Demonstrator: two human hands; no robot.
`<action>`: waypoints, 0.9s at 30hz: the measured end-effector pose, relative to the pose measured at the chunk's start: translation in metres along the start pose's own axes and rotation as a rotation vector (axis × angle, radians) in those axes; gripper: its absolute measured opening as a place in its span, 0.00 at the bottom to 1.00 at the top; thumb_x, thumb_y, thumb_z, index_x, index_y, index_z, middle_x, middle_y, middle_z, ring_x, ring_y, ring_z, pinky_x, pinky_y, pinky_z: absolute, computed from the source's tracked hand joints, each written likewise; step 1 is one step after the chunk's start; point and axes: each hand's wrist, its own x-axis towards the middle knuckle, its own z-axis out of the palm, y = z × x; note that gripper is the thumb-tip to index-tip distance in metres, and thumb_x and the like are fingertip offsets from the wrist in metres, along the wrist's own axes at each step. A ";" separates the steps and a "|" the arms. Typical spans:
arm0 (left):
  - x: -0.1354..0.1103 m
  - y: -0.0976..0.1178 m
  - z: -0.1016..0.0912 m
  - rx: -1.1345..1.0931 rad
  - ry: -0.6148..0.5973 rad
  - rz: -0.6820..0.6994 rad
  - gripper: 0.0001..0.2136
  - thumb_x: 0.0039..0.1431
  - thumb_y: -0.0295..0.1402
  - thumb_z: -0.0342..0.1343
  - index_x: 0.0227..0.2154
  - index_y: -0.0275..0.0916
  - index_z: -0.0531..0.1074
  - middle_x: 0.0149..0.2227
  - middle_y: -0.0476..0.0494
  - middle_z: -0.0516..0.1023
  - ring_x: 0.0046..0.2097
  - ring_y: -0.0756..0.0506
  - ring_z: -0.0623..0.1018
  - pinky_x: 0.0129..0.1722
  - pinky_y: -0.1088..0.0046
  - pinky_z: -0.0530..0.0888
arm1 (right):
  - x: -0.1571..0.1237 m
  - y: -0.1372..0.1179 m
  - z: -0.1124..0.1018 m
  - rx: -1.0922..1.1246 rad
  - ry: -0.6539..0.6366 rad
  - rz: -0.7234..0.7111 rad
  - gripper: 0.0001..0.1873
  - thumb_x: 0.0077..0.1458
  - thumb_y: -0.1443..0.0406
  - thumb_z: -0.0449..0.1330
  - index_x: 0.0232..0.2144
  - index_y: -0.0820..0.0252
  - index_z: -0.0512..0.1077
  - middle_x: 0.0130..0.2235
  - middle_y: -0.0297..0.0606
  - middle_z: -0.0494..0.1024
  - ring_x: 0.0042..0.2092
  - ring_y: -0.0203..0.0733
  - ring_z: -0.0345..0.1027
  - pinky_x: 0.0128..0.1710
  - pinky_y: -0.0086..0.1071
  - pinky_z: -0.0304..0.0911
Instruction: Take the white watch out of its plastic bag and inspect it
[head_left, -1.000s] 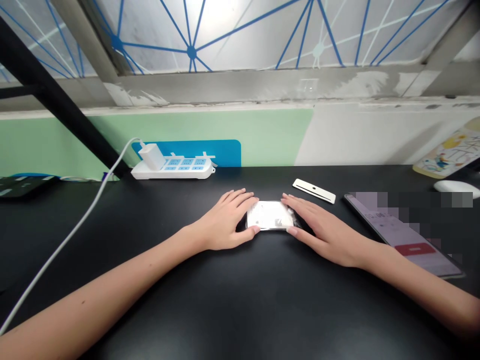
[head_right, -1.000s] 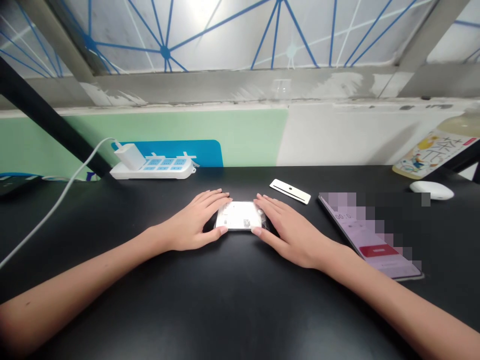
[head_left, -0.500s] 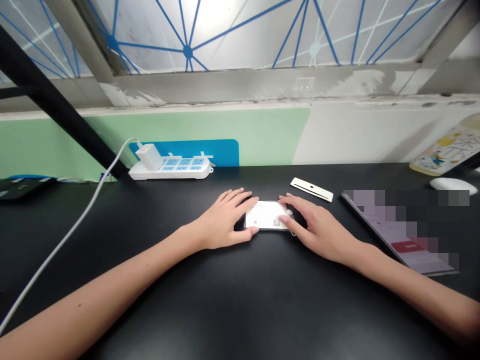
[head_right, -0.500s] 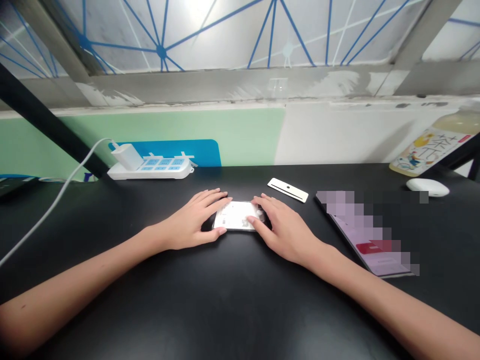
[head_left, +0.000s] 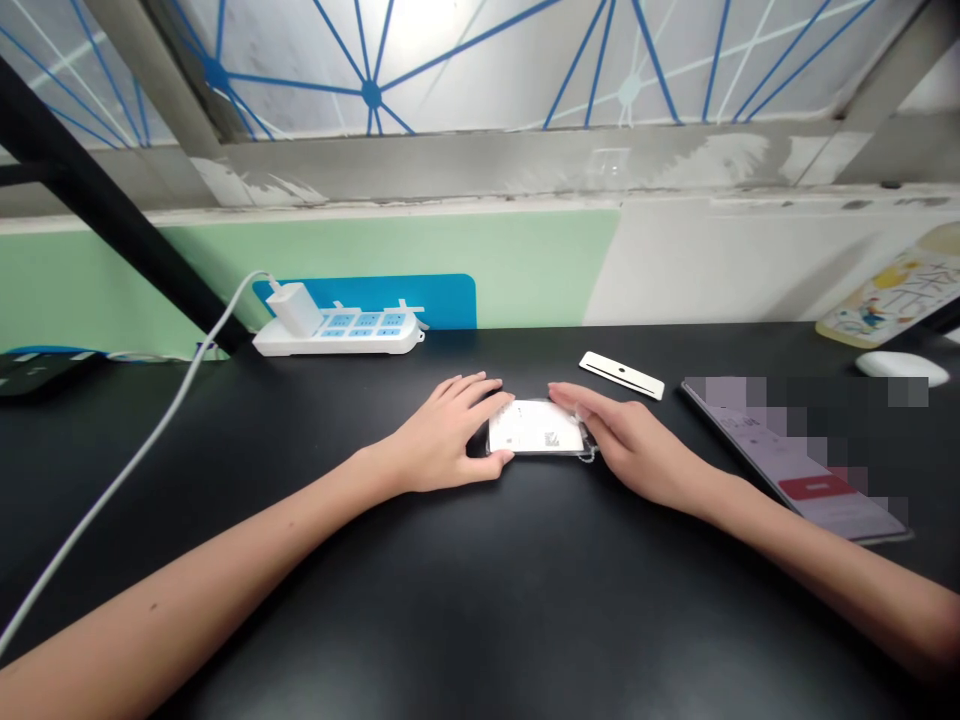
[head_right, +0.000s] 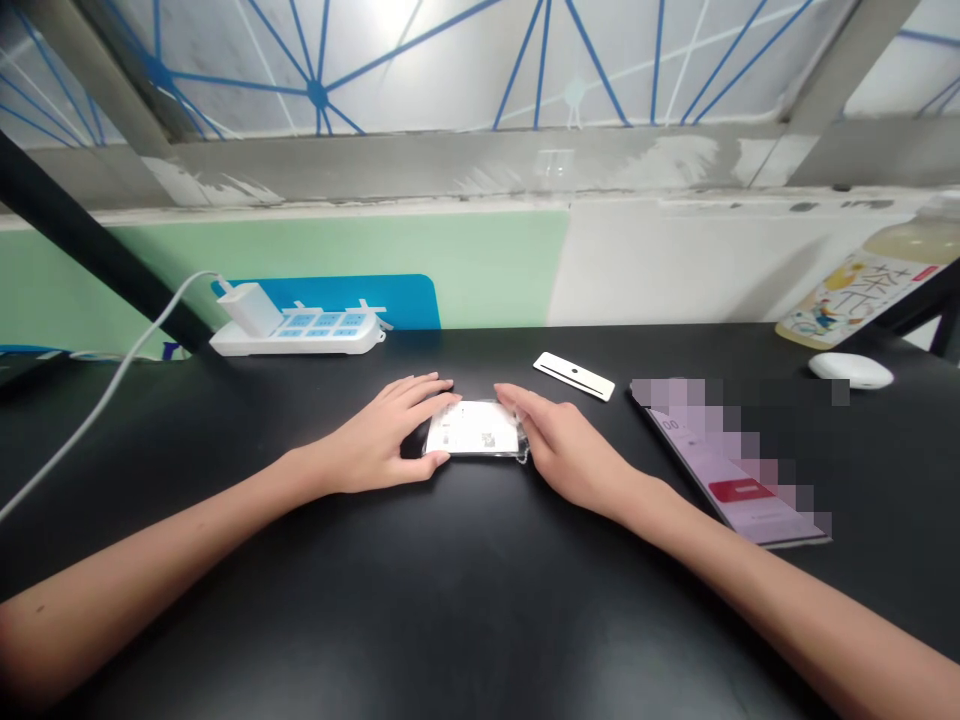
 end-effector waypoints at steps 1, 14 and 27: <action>0.000 0.000 0.000 0.003 0.000 -0.001 0.29 0.60 0.46 0.54 0.61 0.39 0.61 0.65 0.35 0.61 0.67 0.33 0.56 0.65 0.49 0.55 | 0.000 0.001 0.000 0.021 0.001 0.014 0.23 0.66 0.66 0.45 0.61 0.55 0.65 0.55 0.42 0.76 0.55 0.51 0.71 0.55 0.50 0.67; 0.001 0.002 0.000 -0.013 0.029 -0.022 0.28 0.56 0.42 0.54 0.58 0.35 0.61 0.62 0.32 0.65 0.66 0.33 0.60 0.64 0.51 0.57 | -0.004 0.017 -0.014 -0.362 0.085 -0.291 0.16 0.61 0.70 0.51 0.45 0.61 0.76 0.48 0.43 0.80 0.52 0.51 0.70 0.50 0.48 0.70; 0.003 0.014 -0.009 -0.003 -0.033 -0.102 0.34 0.58 0.46 0.52 0.62 0.30 0.55 0.68 0.26 0.51 0.68 0.32 0.54 0.64 0.50 0.58 | -0.003 0.011 -0.011 -0.282 0.016 -0.213 0.18 0.64 0.62 0.53 0.53 0.61 0.72 0.48 0.46 0.76 0.50 0.50 0.69 0.50 0.47 0.67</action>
